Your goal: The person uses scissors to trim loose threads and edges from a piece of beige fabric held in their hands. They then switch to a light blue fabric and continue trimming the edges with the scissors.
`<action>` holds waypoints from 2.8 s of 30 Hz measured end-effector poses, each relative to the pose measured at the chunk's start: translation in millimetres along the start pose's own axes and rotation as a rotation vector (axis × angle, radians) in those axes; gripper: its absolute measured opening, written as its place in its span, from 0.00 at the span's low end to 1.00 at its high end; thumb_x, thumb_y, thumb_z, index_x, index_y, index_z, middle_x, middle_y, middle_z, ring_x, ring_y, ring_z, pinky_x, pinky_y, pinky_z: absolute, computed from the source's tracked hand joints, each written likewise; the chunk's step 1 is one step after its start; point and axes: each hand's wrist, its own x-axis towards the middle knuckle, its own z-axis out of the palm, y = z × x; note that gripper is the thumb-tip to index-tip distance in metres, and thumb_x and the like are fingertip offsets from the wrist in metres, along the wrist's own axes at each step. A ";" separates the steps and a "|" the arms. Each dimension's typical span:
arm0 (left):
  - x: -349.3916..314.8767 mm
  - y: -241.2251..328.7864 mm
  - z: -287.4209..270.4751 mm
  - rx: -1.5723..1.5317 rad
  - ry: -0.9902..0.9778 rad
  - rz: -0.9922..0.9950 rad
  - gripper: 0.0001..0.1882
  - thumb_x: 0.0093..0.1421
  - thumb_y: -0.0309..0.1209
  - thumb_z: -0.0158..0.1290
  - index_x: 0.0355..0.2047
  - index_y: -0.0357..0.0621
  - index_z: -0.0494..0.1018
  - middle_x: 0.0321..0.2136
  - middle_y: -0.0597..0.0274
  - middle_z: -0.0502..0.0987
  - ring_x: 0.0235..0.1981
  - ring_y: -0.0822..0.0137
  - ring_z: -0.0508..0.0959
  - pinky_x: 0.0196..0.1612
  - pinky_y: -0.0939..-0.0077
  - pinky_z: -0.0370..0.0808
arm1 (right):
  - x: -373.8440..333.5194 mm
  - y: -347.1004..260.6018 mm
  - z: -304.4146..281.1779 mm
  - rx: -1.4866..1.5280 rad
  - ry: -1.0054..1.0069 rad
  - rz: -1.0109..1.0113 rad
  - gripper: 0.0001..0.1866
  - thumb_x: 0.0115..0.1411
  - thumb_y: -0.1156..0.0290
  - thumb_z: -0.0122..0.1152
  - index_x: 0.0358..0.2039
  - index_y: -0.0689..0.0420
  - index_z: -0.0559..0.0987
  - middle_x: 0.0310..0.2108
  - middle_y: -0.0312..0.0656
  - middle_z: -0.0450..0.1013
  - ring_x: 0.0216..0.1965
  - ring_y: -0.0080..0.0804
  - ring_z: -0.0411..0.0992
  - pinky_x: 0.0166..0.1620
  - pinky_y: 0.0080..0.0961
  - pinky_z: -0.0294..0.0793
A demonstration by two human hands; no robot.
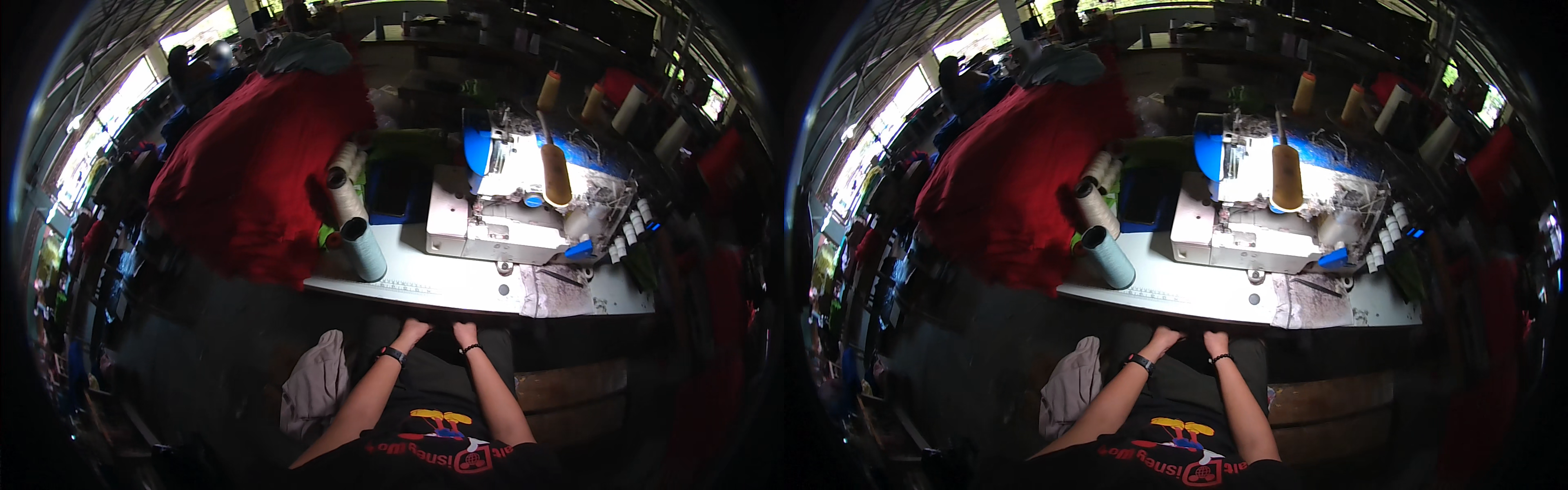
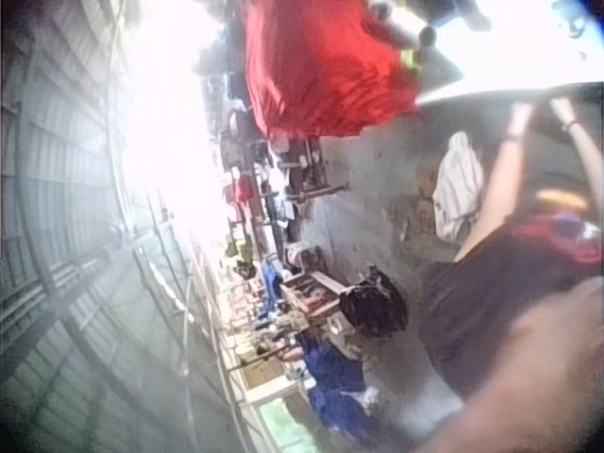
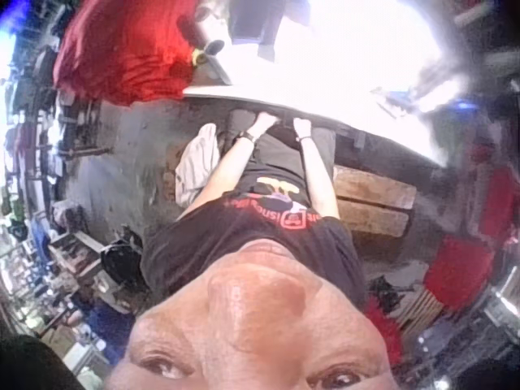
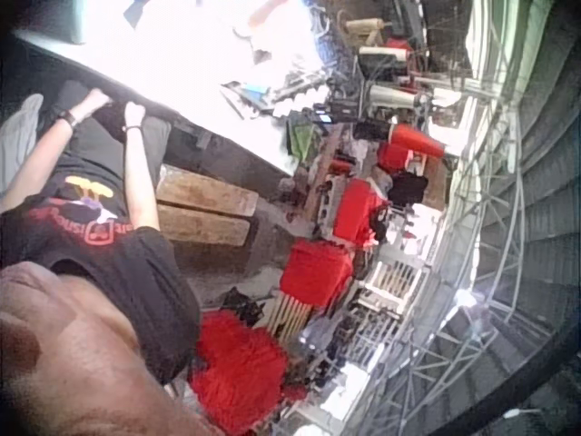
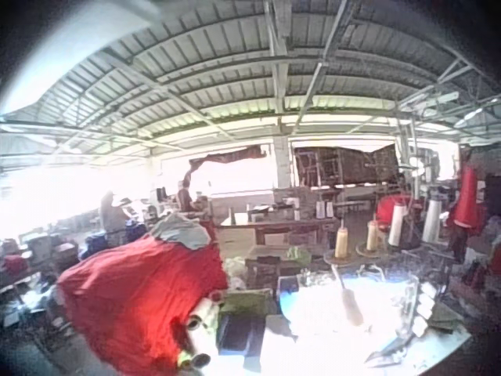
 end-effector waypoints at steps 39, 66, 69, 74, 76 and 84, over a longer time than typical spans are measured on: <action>-151.2 164.1 -56.6 0.592 -0.392 0.534 0.14 0.55 0.29 0.57 0.43 0.43 0.75 0.38 0.57 0.76 0.37 0.67 0.78 0.42 0.77 0.73 | -5.0 -4.6 4.1 -0.055 -0.075 -0.039 0.22 0.46 0.60 0.57 0.25 0.73 0.77 0.25 0.66 0.73 0.34 0.56 0.75 0.35 0.38 0.73; -93.6 536.5 -257.0 0.464 0.476 1.264 0.16 0.57 0.30 0.55 0.46 0.40 0.71 0.43 0.59 0.76 0.41 0.72 0.77 0.44 0.76 0.75 | -18.0 -25.6 -14.6 -0.139 -0.404 -0.026 0.22 0.51 0.54 0.59 0.30 0.65 0.81 0.31 0.55 0.76 0.33 0.46 0.75 0.41 0.33 0.73; 5.9 568.5 -286.1 0.762 0.687 1.258 0.21 0.55 0.31 0.54 0.50 0.43 0.68 0.46 0.53 0.74 0.45 0.61 0.75 0.46 0.68 0.72 | -27.6 -12.7 -26.3 0.210 -0.603 0.075 0.13 0.57 0.63 0.57 0.37 0.57 0.81 0.26 0.40 0.77 0.22 0.24 0.70 0.27 0.20 0.69; 145.8 564.0 -341.2 0.945 0.622 1.273 0.22 0.57 0.34 0.54 0.51 0.44 0.67 0.45 0.53 0.73 0.46 0.61 0.75 0.45 0.68 0.73 | -35.1 -13.9 -38.6 0.365 -0.733 0.205 0.13 0.62 0.65 0.53 0.44 0.56 0.76 0.26 0.34 0.76 0.14 0.16 0.60 0.17 0.16 0.60; 160.3 562.0 -351.9 0.998 0.634 1.126 0.21 0.57 0.34 0.54 0.50 0.43 0.67 0.44 0.54 0.73 0.45 0.61 0.75 0.44 0.68 0.73 | -30.8 -12.2 -36.2 0.426 -0.667 0.240 0.13 0.61 0.64 0.53 0.44 0.56 0.76 0.25 0.34 0.75 0.12 0.16 0.58 0.15 0.17 0.59; 158.7 548.4 -344.6 1.005 0.669 0.947 0.19 0.56 0.33 0.53 0.47 0.43 0.68 0.40 0.55 0.74 0.41 0.62 0.75 0.42 0.69 0.72 | -34.7 -7.1 -43.6 0.490 -0.612 0.302 0.11 0.60 0.64 0.55 0.40 0.55 0.75 0.23 0.36 0.74 0.11 0.17 0.59 0.14 0.22 0.60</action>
